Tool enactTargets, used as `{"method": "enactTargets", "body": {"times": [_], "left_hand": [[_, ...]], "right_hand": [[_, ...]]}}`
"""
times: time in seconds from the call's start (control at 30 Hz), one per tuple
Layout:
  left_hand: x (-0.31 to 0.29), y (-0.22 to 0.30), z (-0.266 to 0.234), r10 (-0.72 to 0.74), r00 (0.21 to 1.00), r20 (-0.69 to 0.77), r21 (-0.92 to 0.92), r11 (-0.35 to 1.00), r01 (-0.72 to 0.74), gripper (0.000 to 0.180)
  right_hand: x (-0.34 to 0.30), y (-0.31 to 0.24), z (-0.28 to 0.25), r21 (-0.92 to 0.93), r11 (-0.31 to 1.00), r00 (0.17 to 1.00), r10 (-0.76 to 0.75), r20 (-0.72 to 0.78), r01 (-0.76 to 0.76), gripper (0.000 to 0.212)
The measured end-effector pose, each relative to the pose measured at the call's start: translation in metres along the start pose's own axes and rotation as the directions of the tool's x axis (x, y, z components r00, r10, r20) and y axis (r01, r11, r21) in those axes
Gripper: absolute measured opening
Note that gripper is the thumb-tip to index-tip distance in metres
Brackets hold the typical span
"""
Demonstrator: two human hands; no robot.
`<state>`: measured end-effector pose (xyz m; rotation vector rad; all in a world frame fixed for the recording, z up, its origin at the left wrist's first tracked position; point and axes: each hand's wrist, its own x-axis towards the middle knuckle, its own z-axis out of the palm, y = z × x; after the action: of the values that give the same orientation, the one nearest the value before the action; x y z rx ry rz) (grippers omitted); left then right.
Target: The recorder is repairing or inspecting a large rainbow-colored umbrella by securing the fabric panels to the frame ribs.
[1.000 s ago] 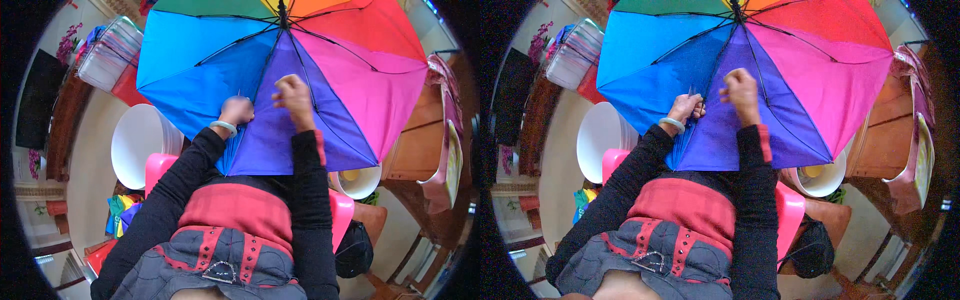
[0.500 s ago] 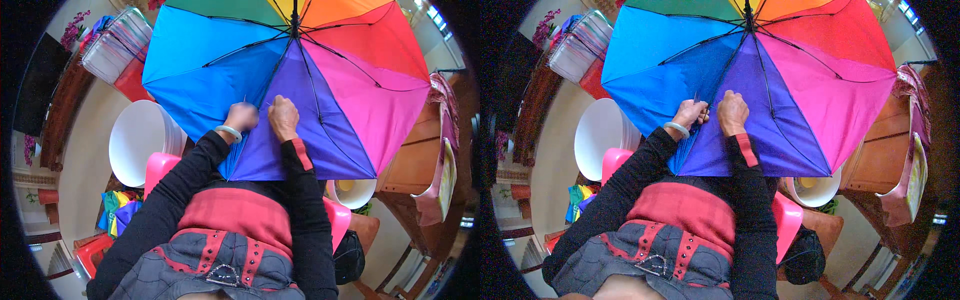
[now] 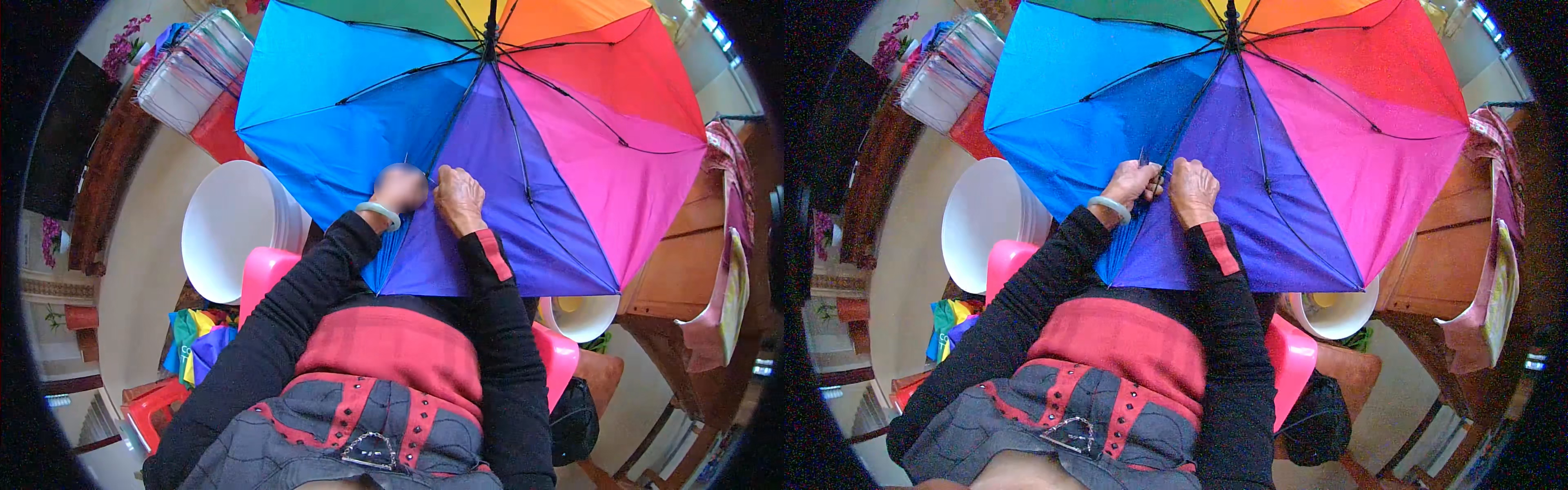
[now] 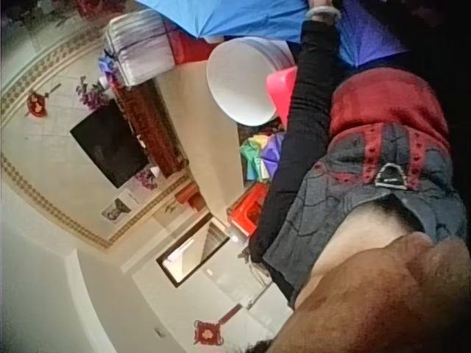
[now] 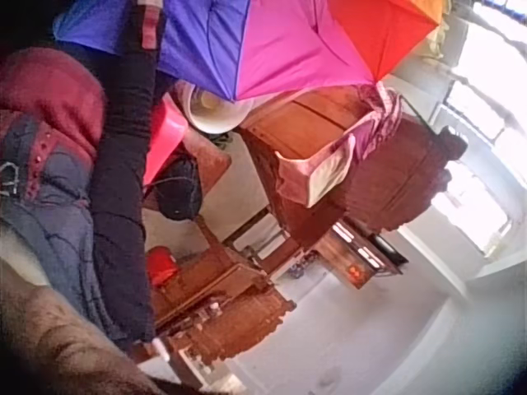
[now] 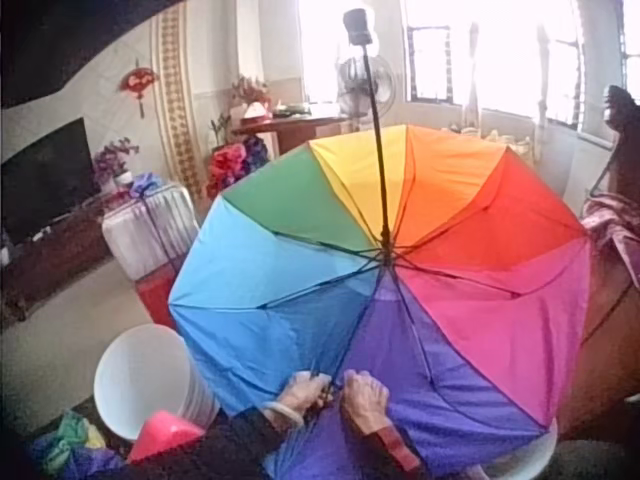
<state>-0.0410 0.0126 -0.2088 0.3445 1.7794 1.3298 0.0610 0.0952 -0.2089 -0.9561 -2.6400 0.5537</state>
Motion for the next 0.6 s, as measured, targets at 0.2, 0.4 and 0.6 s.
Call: {"method": "enactTargets", "body": {"times": [0.2,0.4,0.6], "left_hand": [[-0.001,0.0,-0.001,0.027,1.0,0.009,-0.006,1.0,-0.027,0.022],[0.001,-0.002,-0.001,0.009,1.0,0.01,-0.091,0.996,-0.008,0.02],[-0.001,-0.003,0.008,0.014,0.993,-0.115,-0.111,0.994,-0.026,0.019]], "right_hand": [[0.004,0.0,0.006,0.052,0.999,1.0,0.004,0.001,-0.004,0.011],[0.009,0.001,0.009,0.087,0.993,0.995,-0.068,-0.068,0.073,0.011],[0.009,0.006,0.004,0.115,0.992,0.999,-0.047,-0.02,0.049,0.012]]}}
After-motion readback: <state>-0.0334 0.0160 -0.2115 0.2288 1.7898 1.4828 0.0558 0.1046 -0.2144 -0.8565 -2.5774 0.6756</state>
